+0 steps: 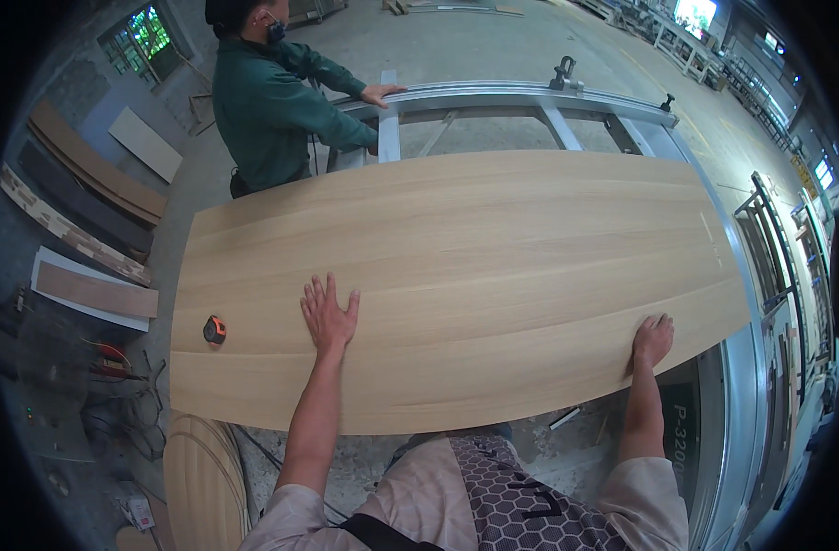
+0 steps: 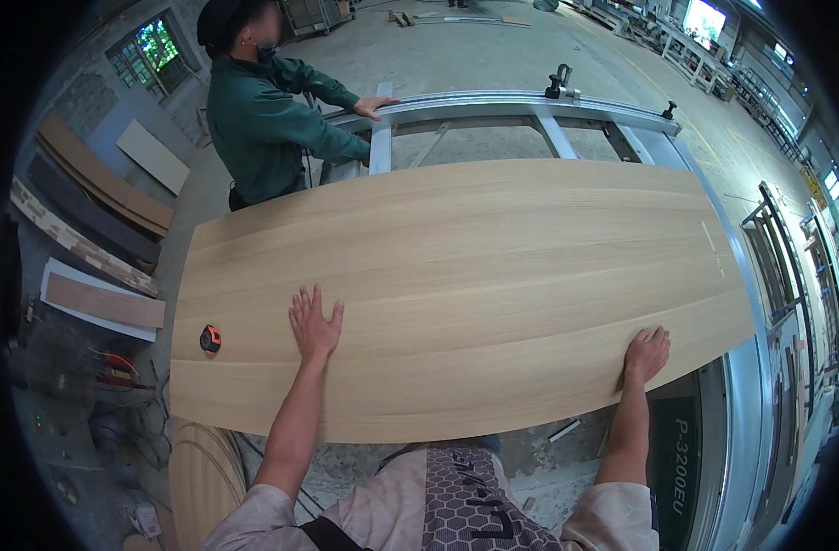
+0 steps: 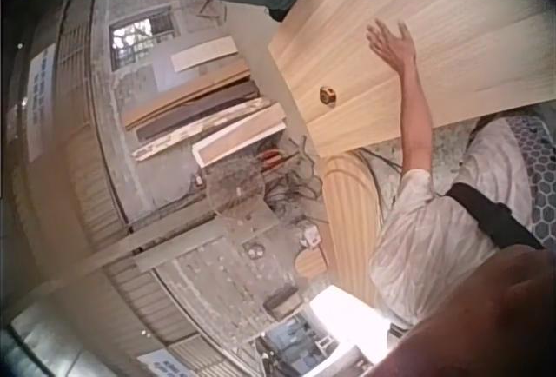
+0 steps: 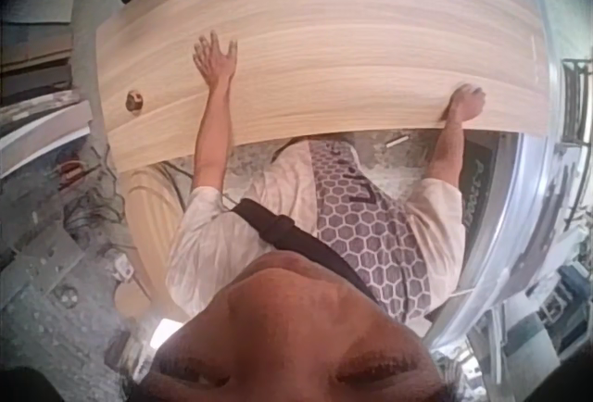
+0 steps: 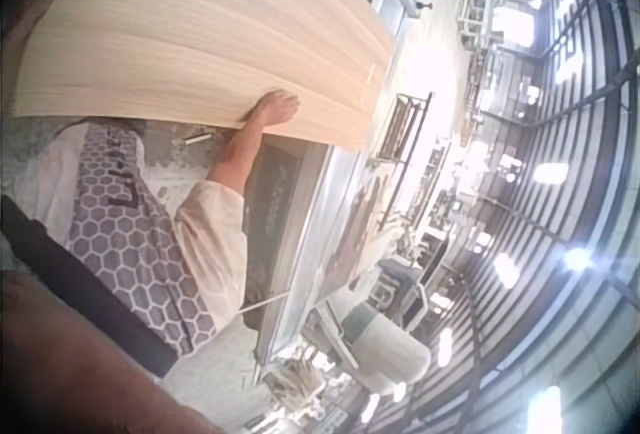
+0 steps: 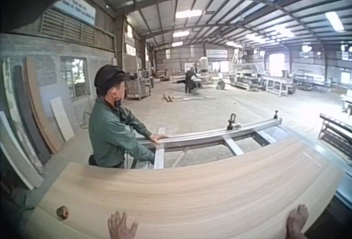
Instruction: The person aligns a wooden board on a sliding table saw with a coworker, slides the table to cut the edge, and rotates the board to trim its other edges. The person then measures and repositions the board on the table.
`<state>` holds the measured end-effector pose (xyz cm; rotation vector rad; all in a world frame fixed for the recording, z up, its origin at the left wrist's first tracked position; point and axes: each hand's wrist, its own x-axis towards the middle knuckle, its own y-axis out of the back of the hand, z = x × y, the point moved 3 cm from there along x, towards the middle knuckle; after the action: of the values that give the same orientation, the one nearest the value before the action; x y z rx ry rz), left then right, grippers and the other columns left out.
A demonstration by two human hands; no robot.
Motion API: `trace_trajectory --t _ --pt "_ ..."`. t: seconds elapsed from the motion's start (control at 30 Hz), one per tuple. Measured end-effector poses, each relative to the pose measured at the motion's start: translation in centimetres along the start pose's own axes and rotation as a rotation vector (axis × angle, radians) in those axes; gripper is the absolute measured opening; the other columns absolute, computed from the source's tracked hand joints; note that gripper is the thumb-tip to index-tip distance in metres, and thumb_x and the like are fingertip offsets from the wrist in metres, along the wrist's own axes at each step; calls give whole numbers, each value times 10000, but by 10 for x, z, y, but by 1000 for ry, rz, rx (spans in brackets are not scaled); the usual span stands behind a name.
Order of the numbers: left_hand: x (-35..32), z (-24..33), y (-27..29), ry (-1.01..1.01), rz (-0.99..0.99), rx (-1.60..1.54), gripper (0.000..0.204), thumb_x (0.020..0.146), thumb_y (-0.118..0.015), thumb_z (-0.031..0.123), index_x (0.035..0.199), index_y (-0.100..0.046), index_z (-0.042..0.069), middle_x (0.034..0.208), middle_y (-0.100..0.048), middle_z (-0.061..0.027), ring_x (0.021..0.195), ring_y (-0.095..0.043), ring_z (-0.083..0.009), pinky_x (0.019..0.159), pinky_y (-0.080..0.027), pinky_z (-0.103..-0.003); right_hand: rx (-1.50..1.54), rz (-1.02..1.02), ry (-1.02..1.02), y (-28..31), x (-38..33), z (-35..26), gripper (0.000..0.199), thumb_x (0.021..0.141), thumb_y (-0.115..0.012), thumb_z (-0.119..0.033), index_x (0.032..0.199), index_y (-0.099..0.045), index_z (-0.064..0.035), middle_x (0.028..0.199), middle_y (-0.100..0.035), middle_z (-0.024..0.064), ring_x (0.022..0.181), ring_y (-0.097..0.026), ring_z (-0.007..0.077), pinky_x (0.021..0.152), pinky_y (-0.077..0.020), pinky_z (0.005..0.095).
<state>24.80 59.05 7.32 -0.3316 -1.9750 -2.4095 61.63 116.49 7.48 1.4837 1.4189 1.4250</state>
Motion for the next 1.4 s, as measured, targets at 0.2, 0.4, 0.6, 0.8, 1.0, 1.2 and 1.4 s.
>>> trace_trajectory --t 0.2,0.4,0.6,0.8,1.0,1.2,1.4 --pt "-2 1 0 8 -8 -6 762 918 -466 606 1510 -322 148 1572 -246 -180 1461 -203 -343 1199 -120 -470 -15 -4 4 1 2 1 539 961 -407 -366 1366 -508 -25 1439 -473 177 1352 -413 323 1136 -286 422" --pt "-1 2 0 1 14 -16 758 916 -475 602 1503 -338 143 1565 -262 -182 1457 -213 -345 1197 -128 -471 -24 8 11 -2 3 2 536 964 -399 -364 1360 -515 -23 1439 -471 183 1348 -417 323 1132 -291 423" --pt "-1 -1 -1 -8 53 -33 741 915 -481 597 1482 -378 130 1553 -290 -183 1450 -234 -341 1194 -144 -469 -28 -1 24 3 1 -5 528 963 -400 -357 1339 -529 -10 1421 -489 187 1323 -444 328 1119 -309 426" --pt "-1 0 0 16 54 -61 724 901 -525 578 1471 -402 149 1560 -289 -155 1454 -231 -327 1198 -145 -454 -31 50 51 -5 4 4 521 962 -402 -356 1315 -542 -1 1392 -517 187 1304 -463 329 1108 -327 427" --pt "-3 0 3 11 62 -74 733 906 -501 593 1468 -405 132 1553 -301 -165 1449 -242 -325 1198 -144 -453 -28 36 38 -3 2 1 511 960 -413 -357 1318 -543 -17 1396 -514 183 1304 -464 325 1109 -327 426" --pt "-4 0 3 15 66 -73 735 904 -499 596 1469 -404 136 1557 -296 -157 1451 -239 -317 1199 -142 -443 -44 63 47 -5 3 3 504 957 -423 -353 1317 -544 -21 1388 -522 181 1294 -475 324 1105 -332 427" --pt "-5 -1 4 21 63 -64 732 904 -499 597 1467 -409 137 1557 -300 -150 1450 -245 -311 1199 -142 -439 -28 78 52 -6 2 3 500 955 -421 -349 1309 -548 -20 1376 -530 185 1289 -478 326 1100 -337 427"
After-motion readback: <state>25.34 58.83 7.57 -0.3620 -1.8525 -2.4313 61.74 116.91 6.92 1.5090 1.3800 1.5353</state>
